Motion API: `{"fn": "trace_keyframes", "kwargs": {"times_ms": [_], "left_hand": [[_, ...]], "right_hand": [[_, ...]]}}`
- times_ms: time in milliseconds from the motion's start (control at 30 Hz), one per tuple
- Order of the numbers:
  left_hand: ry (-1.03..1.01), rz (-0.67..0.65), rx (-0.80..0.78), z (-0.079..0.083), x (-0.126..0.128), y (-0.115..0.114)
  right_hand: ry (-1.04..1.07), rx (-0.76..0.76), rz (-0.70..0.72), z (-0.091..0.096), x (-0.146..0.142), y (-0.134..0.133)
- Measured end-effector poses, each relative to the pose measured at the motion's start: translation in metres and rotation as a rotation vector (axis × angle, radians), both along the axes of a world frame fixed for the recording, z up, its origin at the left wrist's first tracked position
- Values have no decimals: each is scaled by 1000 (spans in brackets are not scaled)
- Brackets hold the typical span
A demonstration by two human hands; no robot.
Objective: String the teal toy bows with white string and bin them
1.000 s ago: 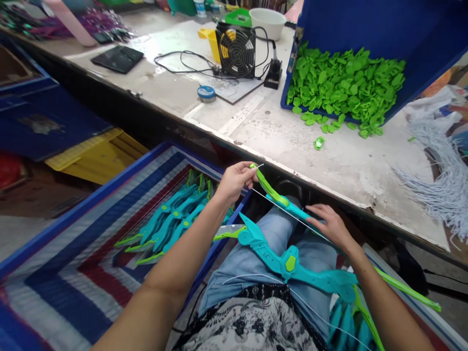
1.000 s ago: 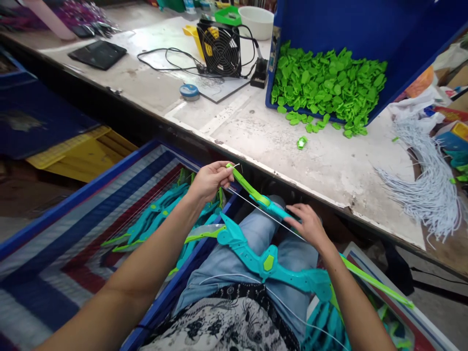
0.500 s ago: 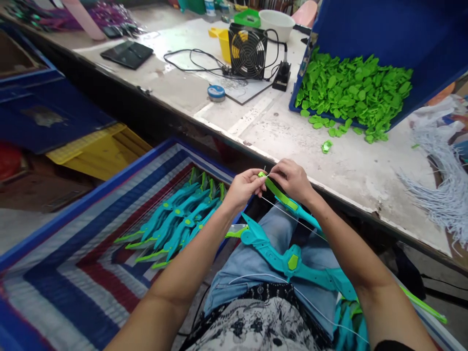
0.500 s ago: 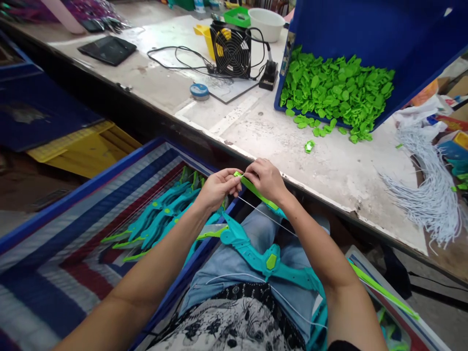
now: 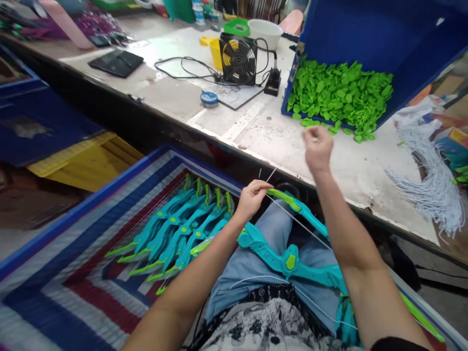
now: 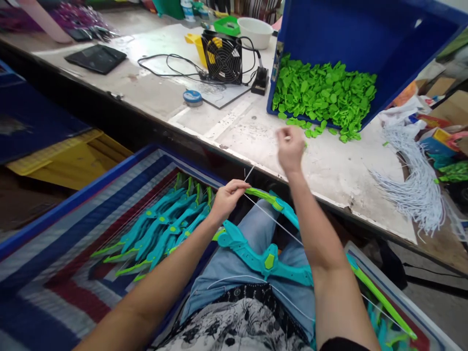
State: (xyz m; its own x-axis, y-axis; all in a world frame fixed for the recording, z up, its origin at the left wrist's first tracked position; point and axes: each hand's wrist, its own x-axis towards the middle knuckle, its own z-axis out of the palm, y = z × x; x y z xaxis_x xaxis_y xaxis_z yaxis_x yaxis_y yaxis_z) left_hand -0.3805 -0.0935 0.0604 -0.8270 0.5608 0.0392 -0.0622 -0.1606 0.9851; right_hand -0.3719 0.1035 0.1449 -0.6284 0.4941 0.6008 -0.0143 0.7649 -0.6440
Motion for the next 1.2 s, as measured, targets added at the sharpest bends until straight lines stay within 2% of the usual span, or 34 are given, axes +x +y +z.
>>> {"fn": "trace_keyframes", "kwargs": {"times_ms": [67, 100, 167, 233, 333, 400, 467, 533, 633, 800, 867, 1033, 1200], "left_hand": [[-291, -53, 37, 6, -9, 1], [-426, -69, 69, 9, -14, 2], [-566, -50, 100, 15, -23, 0], [-473, 26, 31, 20, -29, -5], [-94, 168, -142, 25, -29, -13], [46, 216, -143, 28, -25, -16], [-31, 213, -55, 29, -21, -15], [-217, 153, 19, 29, -19, -14], [-436, 36, 33, 30, -22, -15], [-525, -71, 34, 31, -26, -21], [-538, -46, 44, 30, -24, -19], [-616, 130, 112, 29, -19, -9], [-620, 102, 117, 34, -19, -6]], "right_hand": [[-50, -14, 219, -12, 21, -49], [-59, -21, 277, -21, 32, -73], [-64, -80, 276, -44, 50, -108], [-67, -180, 219, -65, 58, -122], [-71, -307, 171, -81, 53, -118], [-59, -346, 161, -83, 45, -113], [-28, -379, 148, -80, 39, -112], [8, -418, 129, -78, 35, -115], [30, -427, 103, -77, 33, -120], [123, -359, 144, -80, 32, -122], [119, -343, 188, -82, 32, -121], [66, -247, 222, -81, 36, -117], [38, -26, 209, -74, 42, -109]]}}
